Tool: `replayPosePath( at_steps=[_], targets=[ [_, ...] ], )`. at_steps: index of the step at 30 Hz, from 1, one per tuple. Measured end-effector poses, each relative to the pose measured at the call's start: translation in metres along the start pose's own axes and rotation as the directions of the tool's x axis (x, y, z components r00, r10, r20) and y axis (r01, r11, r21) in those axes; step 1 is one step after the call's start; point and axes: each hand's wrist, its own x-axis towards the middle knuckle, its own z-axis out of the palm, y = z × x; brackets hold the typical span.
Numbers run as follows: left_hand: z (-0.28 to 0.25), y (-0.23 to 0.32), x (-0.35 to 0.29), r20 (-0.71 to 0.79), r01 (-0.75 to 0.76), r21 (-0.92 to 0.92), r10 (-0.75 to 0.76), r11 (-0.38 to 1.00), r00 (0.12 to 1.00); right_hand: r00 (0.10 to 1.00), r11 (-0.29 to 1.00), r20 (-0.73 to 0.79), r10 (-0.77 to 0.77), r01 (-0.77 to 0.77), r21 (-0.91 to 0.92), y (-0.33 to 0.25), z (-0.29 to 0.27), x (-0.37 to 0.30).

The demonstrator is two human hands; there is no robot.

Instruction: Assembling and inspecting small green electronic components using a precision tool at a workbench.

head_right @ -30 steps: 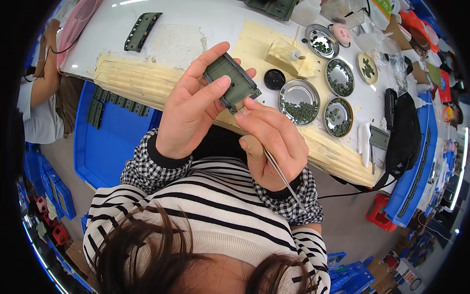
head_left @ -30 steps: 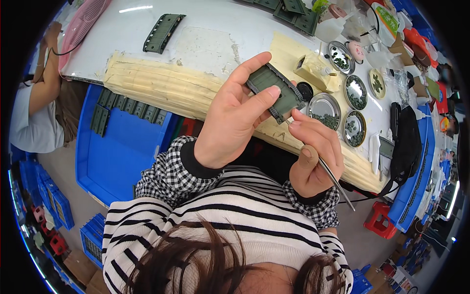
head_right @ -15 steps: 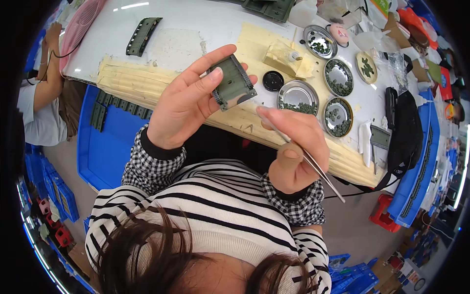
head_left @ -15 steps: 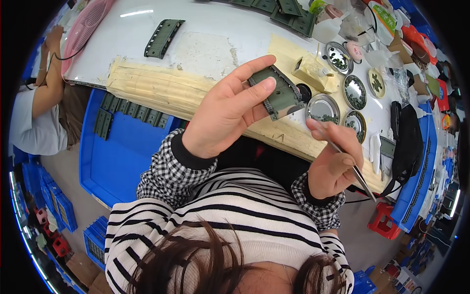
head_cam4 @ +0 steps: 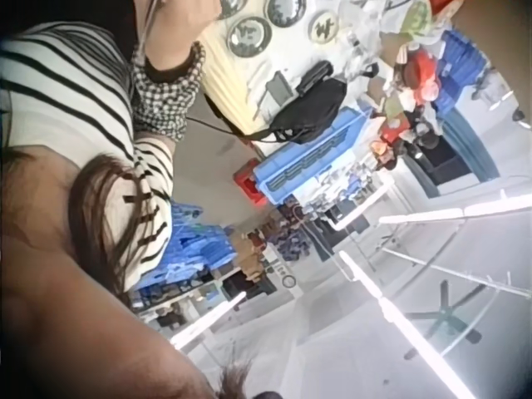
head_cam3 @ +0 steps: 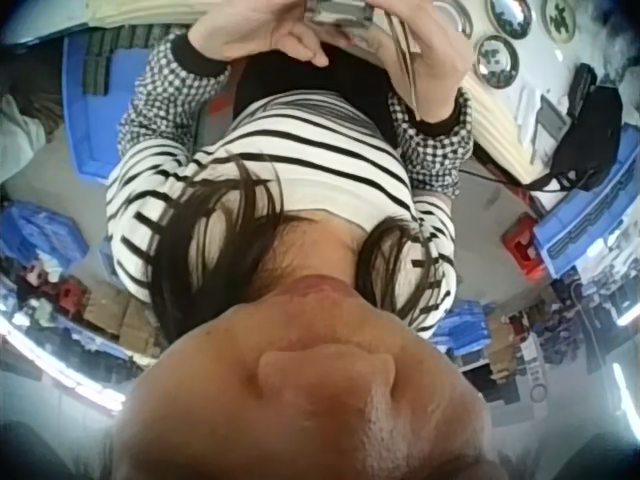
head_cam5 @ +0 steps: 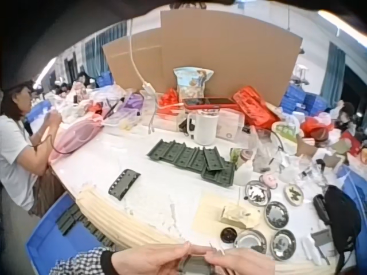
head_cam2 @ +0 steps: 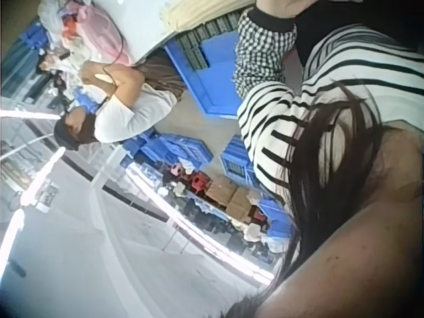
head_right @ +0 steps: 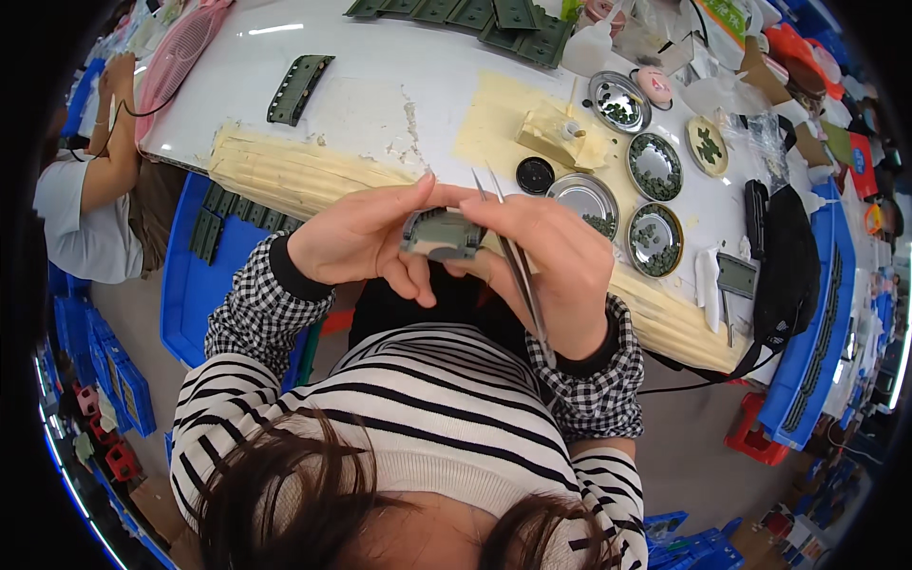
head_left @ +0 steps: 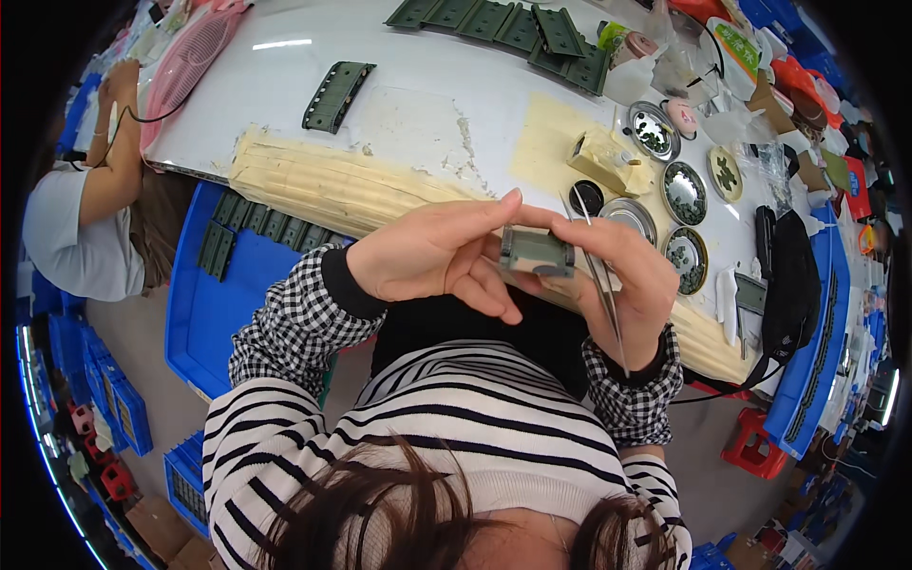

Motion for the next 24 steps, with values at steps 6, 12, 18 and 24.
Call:
replayPosePath(
  at_steps=[6,12,18,24],
  targets=[
    [-0.006,-0.012,0.004,0.071,0.129,-0.032,-0.127,0.991,0.989,0.980,0.965,-0.033,0.195,-0.186,0.183,0.008,0.000,-0.004],
    [-0.007,-0.013,0.006,0.083,0.143,-0.008,-0.142,0.990,0.986,0.981,0.974,-0.064,0.184,-0.173,0.145,0.005,0.000,-0.005],
    [-0.007,-0.011,0.005,0.029,0.185,0.126,-0.190,0.975,0.981,0.991,0.990,-0.065,0.113,-0.107,0.092,0.003,0.000,-0.005],
    [-0.012,0.000,-0.004,0.100,-0.246,0.533,0.229,0.809,0.968,0.989,0.938,-0.019,0.147,-0.133,0.319,0.000,-0.008,-0.011]
  ],
)
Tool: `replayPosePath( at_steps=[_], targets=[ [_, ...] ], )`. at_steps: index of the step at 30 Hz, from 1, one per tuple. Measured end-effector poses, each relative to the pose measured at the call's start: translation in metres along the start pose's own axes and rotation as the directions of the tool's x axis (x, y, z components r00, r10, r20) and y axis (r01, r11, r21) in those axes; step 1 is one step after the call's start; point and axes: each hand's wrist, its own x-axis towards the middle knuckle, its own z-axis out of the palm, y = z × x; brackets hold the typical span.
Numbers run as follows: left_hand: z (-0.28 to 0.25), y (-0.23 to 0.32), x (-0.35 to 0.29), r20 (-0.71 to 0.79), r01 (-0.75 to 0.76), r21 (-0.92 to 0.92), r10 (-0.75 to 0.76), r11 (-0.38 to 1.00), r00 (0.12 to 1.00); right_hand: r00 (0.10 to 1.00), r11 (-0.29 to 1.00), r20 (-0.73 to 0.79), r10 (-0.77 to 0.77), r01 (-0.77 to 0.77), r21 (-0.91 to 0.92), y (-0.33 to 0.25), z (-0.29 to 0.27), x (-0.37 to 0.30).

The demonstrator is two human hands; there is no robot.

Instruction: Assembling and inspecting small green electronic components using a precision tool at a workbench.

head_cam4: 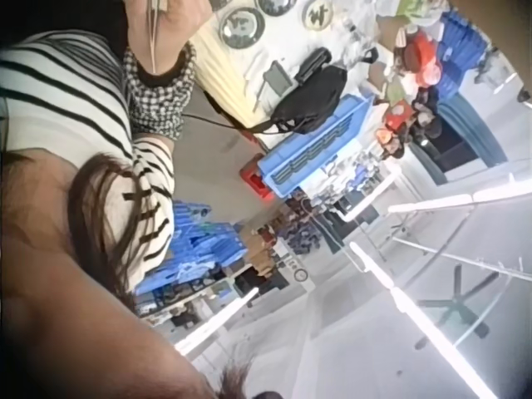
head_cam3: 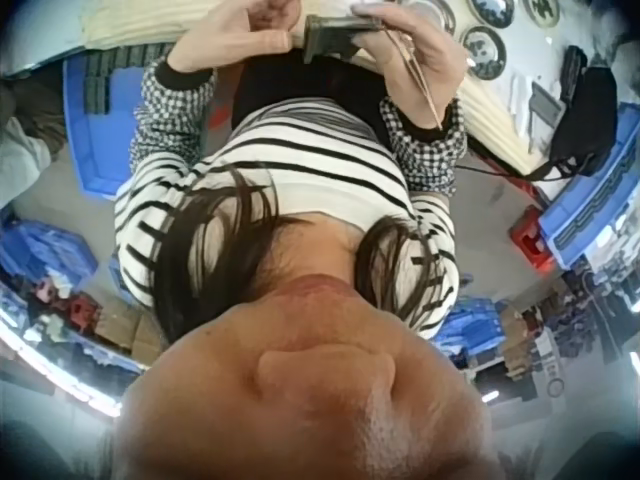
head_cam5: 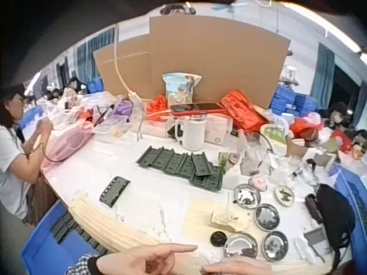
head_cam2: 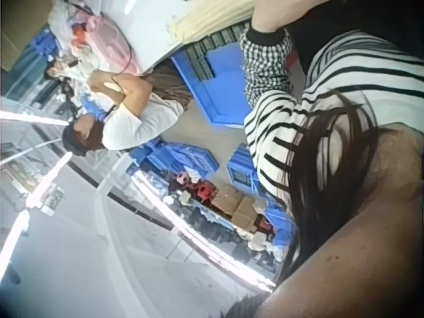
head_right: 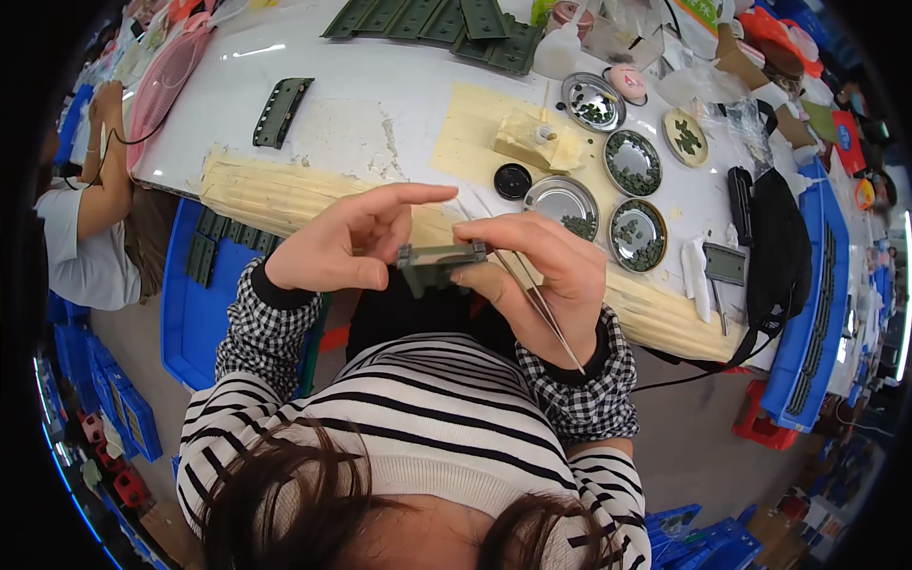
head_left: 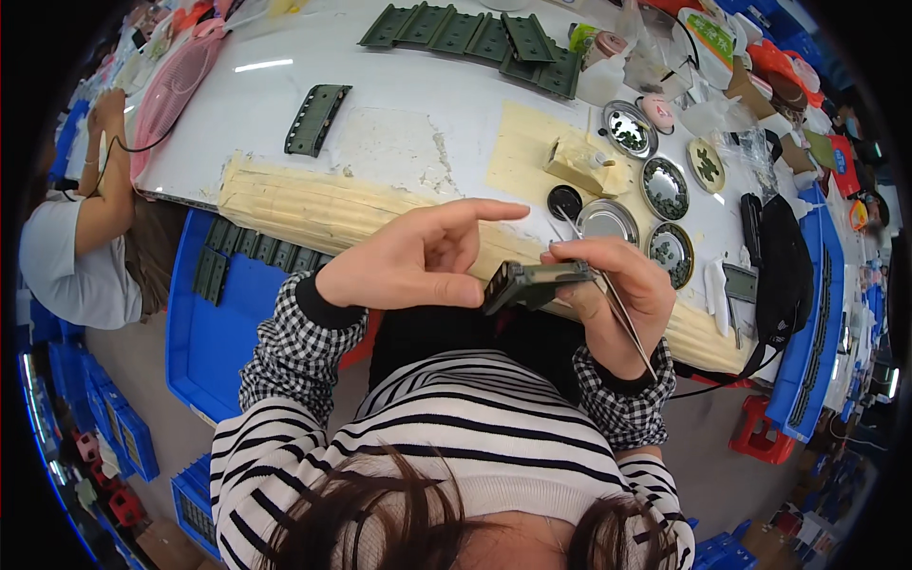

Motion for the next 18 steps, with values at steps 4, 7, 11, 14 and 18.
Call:
replayPosePath(
  at_steps=[4,7,11,14,18],
  targets=[
    [0.028,-0.016,0.014,-0.010,-0.176,-0.378,0.186,0.909,0.982,0.995,0.999,0.095,-0.007,0.003,0.043,-0.011,-0.002,0.002],
    [0.042,-0.022,0.019,0.006,-0.119,-0.580,0.150,0.806,0.989,0.997,0.998,0.052,0.058,-0.058,0.001,-0.012,-0.008,-0.003],
    [0.040,-0.035,0.010,-0.136,-0.099,-0.703,0.004,0.704,0.991,0.973,0.945,-0.228,-0.037,-0.041,-0.325,0.003,-0.042,-0.001],
    [0.036,-0.030,0.013,-0.102,-0.105,-0.623,0.053,0.775,0.993,0.957,0.753,-0.283,-0.062,-0.141,-0.642,0.031,-0.086,0.006],
    [0.041,-0.022,0.017,-0.127,-0.026,-0.537,-0.050,0.843,0.991,0.978,0.642,-0.160,0.132,-0.207,-0.738,0.066,-0.119,0.021]
  ],
)
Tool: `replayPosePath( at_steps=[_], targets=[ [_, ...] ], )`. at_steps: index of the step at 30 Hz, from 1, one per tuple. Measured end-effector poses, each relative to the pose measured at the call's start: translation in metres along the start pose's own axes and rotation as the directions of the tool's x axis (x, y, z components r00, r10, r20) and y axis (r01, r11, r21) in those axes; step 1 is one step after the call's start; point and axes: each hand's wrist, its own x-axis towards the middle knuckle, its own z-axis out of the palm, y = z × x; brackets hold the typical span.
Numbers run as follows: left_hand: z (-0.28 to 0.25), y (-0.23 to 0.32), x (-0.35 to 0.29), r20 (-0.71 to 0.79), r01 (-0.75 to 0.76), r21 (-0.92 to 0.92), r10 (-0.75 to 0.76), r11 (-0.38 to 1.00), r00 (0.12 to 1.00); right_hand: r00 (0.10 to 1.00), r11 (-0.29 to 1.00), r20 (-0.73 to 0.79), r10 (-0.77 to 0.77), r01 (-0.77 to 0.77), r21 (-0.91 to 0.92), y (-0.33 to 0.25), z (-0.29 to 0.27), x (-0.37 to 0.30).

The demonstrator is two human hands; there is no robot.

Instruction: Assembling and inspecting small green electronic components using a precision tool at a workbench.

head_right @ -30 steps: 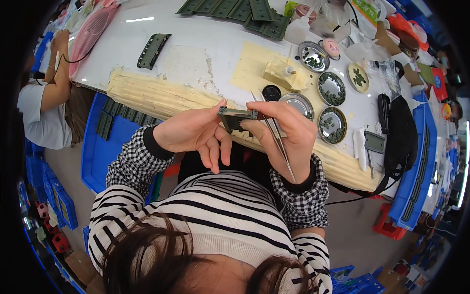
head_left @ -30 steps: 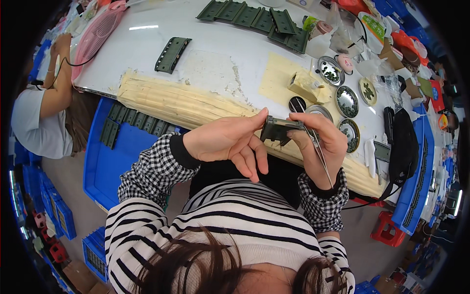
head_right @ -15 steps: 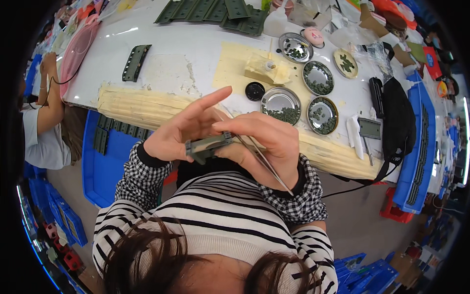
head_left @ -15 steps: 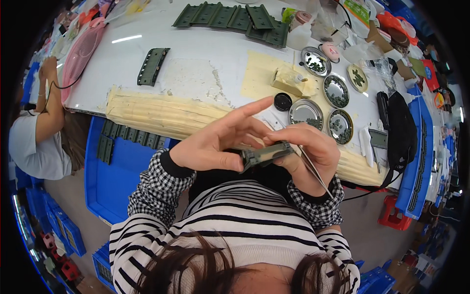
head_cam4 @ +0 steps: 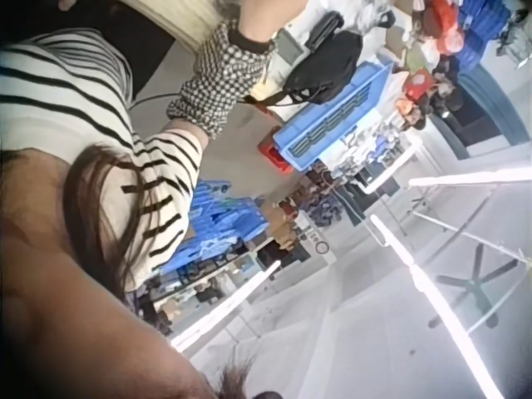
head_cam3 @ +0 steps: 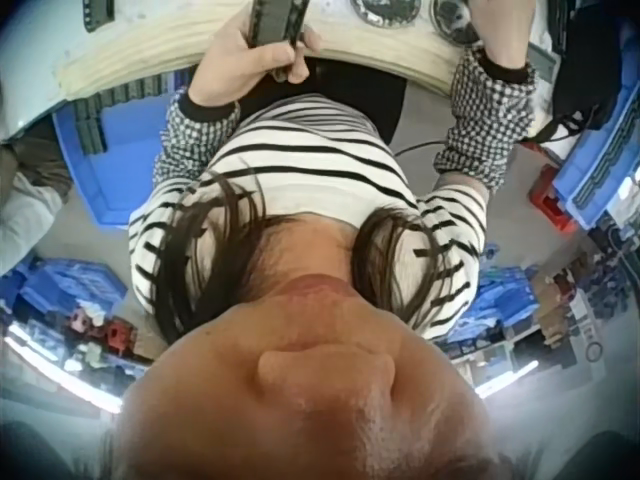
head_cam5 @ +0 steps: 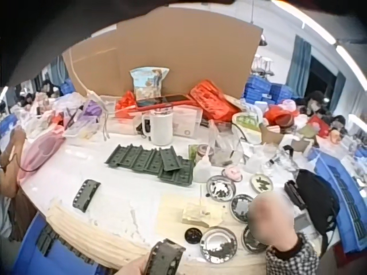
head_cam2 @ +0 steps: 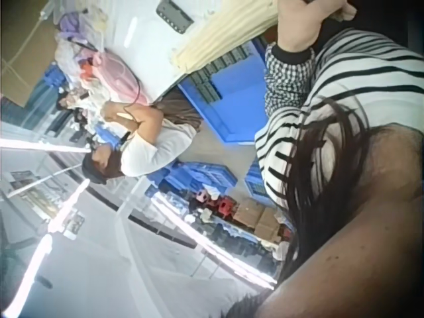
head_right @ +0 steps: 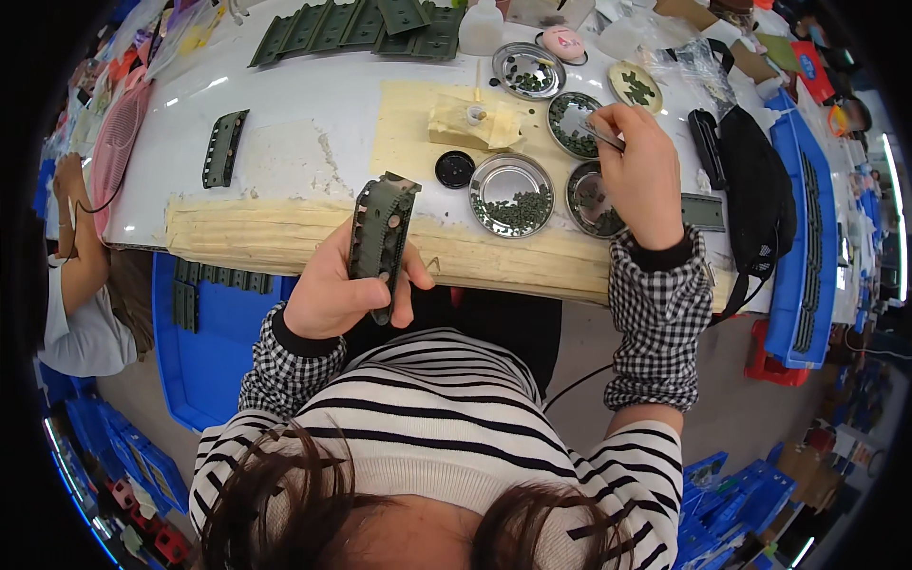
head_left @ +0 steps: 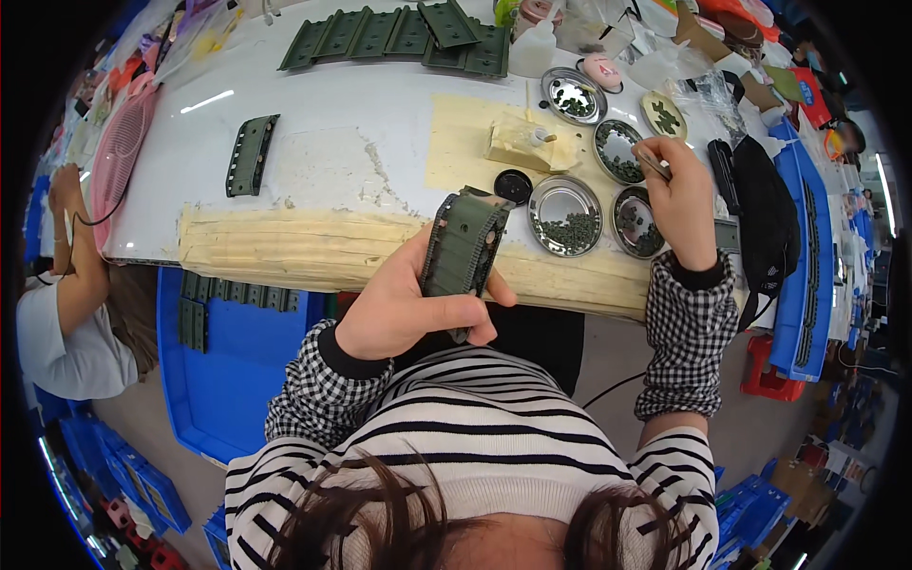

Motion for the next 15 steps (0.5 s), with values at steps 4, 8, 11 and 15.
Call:
replayPosePath(
  at_steps=[4,8,11,15],
  targets=[
    [0.010,-0.004,0.001,-0.116,-0.024,-0.097,0.013,0.995,0.993,0.987,0.997,0.143,0.079,-0.076,-0.029,0.014,0.010,0.019],
    [0.008,-0.004,-0.003,-0.111,-0.063,-0.070,0.055,0.996,0.992,0.956,0.989,0.255,0.145,-0.135,-0.055,0.018,0.010,0.029],
    [0.010,-0.003,-0.003,-0.159,-0.100,0.018,0.102,0.995,0.982,0.963,0.986,0.252,0.092,-0.054,-0.155,0.019,0.013,0.031],
    [0.013,-0.004,0.001,-0.222,-0.151,0.119,0.174,0.981,0.959,0.970,0.975,0.244,-0.019,0.073,-0.211,0.019,0.018,0.026]
  ],
)
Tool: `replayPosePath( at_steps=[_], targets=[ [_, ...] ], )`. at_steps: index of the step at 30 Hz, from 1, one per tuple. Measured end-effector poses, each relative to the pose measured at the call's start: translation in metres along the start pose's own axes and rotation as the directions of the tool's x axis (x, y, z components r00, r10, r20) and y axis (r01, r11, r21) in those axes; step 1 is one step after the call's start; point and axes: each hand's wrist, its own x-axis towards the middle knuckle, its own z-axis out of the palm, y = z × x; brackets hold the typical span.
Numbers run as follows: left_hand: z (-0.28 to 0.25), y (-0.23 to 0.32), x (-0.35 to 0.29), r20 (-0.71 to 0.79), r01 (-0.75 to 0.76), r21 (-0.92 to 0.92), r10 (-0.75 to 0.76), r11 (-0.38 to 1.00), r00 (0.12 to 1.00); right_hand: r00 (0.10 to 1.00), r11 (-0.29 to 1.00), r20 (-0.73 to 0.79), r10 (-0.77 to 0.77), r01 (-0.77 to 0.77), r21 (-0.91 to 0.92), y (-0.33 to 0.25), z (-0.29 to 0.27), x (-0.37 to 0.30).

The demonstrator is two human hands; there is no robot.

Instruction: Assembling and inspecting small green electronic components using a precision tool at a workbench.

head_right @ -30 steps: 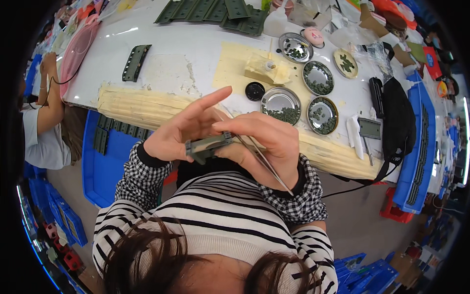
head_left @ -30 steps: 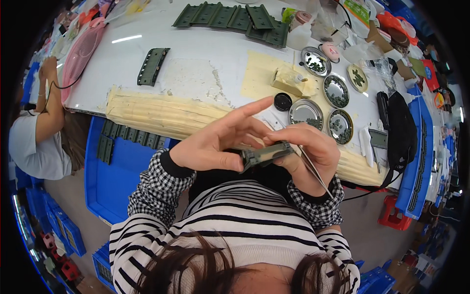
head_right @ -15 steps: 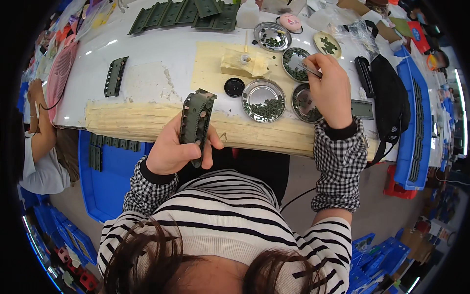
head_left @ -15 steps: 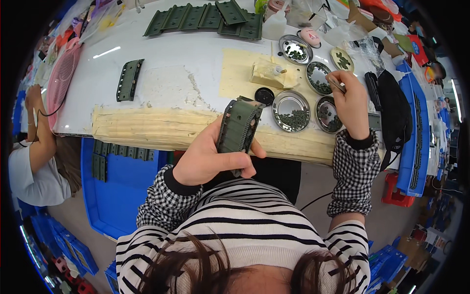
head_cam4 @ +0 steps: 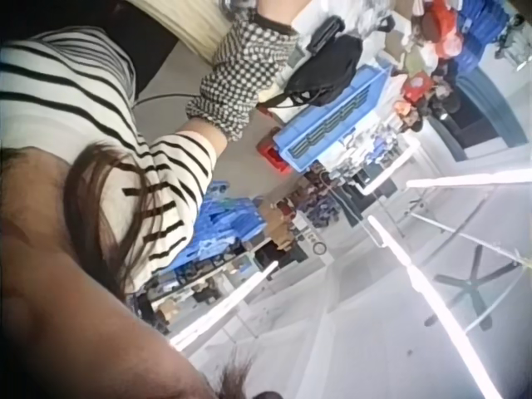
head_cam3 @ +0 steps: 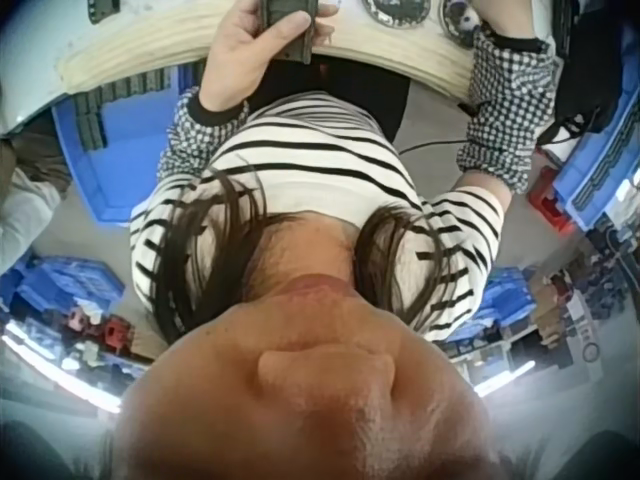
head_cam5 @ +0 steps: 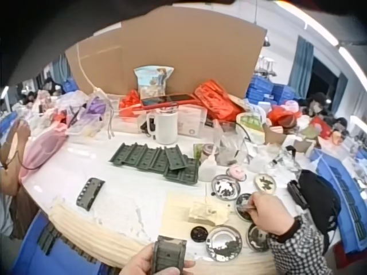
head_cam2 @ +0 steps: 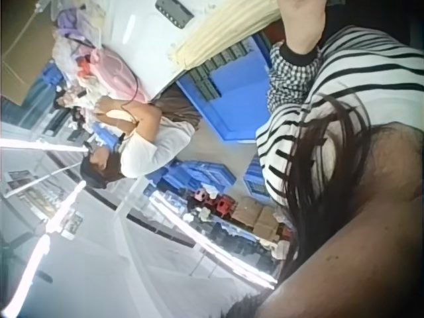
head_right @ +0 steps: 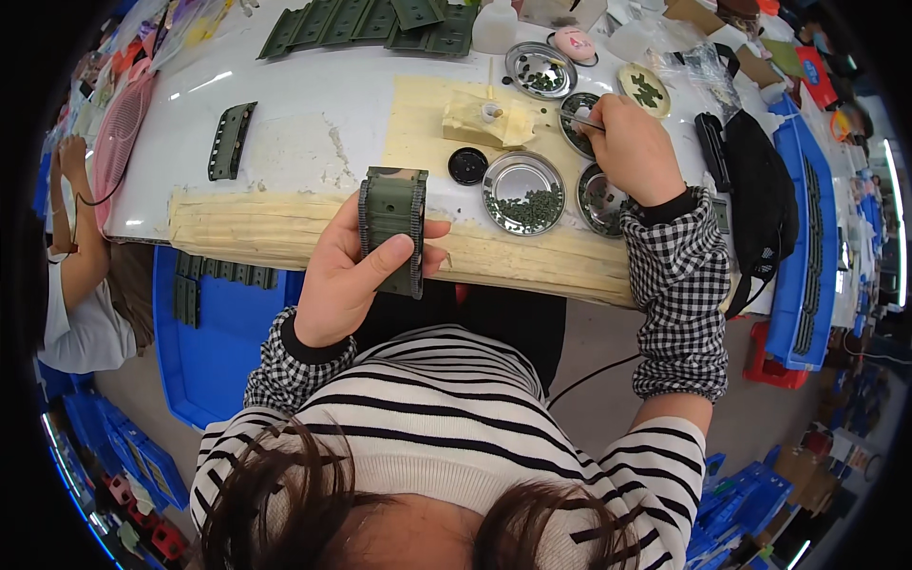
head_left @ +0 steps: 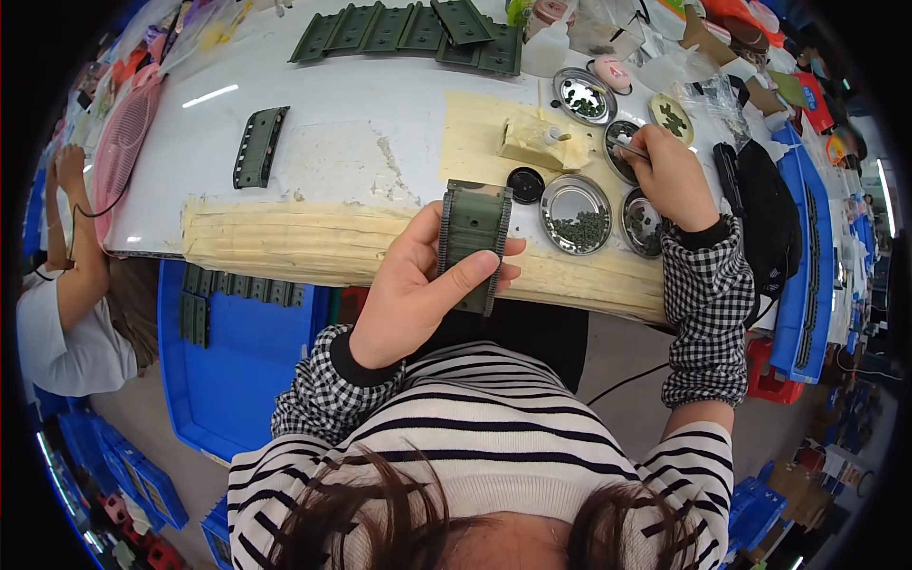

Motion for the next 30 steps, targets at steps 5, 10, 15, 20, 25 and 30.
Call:
replayPosePath(
  at_steps=[5,10,15,20,25,30],
  targets=[
    [0.002,-0.001,0.000,-0.014,-0.084,0.033,0.084,0.996,0.996,0.980,0.973,-0.201,-0.002,0.048,0.224,-0.009,-0.019,-0.007],
    [0.003,-0.005,0.000,-0.034,-0.214,0.075,0.217,0.974,0.975,0.965,0.766,-0.168,0.203,-0.050,0.641,-0.074,-0.042,-0.039],
    [0.004,-0.011,0.002,0.019,-0.161,0.114,0.160,0.980,0.987,0.992,0.596,-0.024,0.123,-0.054,0.801,-0.135,-0.022,-0.068],
    [0.010,-0.016,0.008,0.000,-0.260,0.145,0.263,0.955,0.965,0.995,0.347,-0.028,0.092,-0.005,0.938,-0.151,0.009,-0.069],
    [0.001,-0.016,0.007,0.057,-0.221,0.116,0.215,0.968,0.975,0.996,0.414,-0.088,0.030,0.068,0.908,-0.155,0.010,-0.071],
    [0.003,-0.017,0.007,0.055,-0.186,0.058,0.183,0.981,0.982,0.900,0.675,-0.393,-0.188,0.409,0.614,-0.149,0.005,-0.070]
  ],
)
